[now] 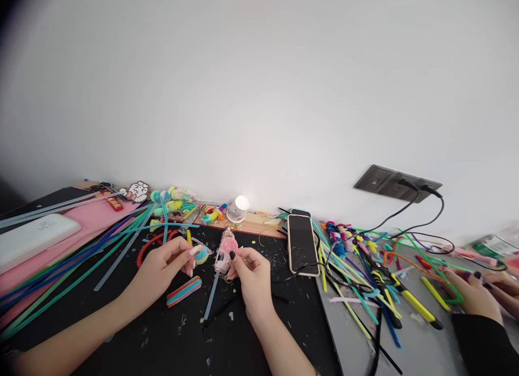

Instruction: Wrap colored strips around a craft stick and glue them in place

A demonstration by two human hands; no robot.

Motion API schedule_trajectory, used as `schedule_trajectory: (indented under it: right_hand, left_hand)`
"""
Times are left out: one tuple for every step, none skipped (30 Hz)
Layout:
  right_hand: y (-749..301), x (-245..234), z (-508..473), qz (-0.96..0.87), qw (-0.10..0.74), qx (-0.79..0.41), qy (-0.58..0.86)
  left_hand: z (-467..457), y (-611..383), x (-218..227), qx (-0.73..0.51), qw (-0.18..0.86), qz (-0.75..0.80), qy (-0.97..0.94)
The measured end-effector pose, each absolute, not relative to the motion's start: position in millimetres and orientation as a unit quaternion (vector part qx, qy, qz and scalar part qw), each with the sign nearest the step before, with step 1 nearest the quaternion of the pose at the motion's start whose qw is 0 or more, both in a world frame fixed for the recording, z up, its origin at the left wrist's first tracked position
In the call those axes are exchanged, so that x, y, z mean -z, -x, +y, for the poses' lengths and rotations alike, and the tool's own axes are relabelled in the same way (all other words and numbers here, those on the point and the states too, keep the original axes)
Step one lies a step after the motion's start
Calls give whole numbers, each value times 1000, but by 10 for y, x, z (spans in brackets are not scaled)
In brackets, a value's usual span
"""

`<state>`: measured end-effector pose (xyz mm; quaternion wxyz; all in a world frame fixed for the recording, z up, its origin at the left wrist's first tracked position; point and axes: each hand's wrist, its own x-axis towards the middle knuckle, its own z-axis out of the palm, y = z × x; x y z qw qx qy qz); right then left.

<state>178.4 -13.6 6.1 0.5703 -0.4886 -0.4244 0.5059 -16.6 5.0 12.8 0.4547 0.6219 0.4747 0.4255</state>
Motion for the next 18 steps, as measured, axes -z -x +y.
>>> schedule_trajectory:
  right_hand:
    - [-1790,-63,-135,-426,571,-501,492]
    - [-1794,-64,-135,-428,571,-496,495]
    - [-1796,-64,-135,-429,571,-494,497]
    - [-1797,-64,-136,-430,570,-493,498]
    - [-1796,-63,-137,-430,569,-494,498]
    - [-1795,-62,-137,-429,568,-495,497]
    - [-1794,-61,-137,-429,568,-497,496]
    - [-1792,-61,-137,-429,568,-498,495]
    - [-1792,-62,-137,-430,568,-497,495]
    - [-1792,-64,-137,-431,569,-496,495]
    - [-1792,-66,-137,-431,569,-494,496]
    - [-1793,-68,-137,-432,570,-491,498]
    - [-1794,-69,-137,-432,570,-490,499]
    - [-1795,-70,-137,-431,570,-490,499]
    - [-1797,-69,-136,-430,570,-491,498]
    - [-1798,-67,-136,-429,572,-492,497]
    - [-1799,-65,-135,-427,573,-493,496]
    - [-1799,-63,-135,-426,574,-495,494]
  left_hand:
    - [50,171,-117,-425,459,472,-621]
    - [50,175,-104,-424,463,469,-622]
    - [48,179,-94,-424,465,467,-622]
    - [47,182,-87,-426,466,466,-620]
    - [48,184,-86,-430,467,467,-616]
    - [50,185,-89,-435,470,470,-607]
    - [55,186,-96,-443,475,472,-596]
    - [64,186,-104,-452,481,472,-584]
    - [76,187,-111,-460,489,471,-572]
    - [90,189,-114,-466,494,470,-563]
    - [106,193,-111,-469,496,473,-558]
    - [121,197,-103,-468,492,479,-556]
    - [135,203,-90,-465,486,489,-555]
    - [147,210,-74,-461,480,500,-554]
    - [155,216,-58,-458,476,509,-552]
    - [160,220,-44,-457,477,517,-545]
    - [163,224,-34,-458,481,522,-535]
    - [164,226,-29,-461,488,525,-523]
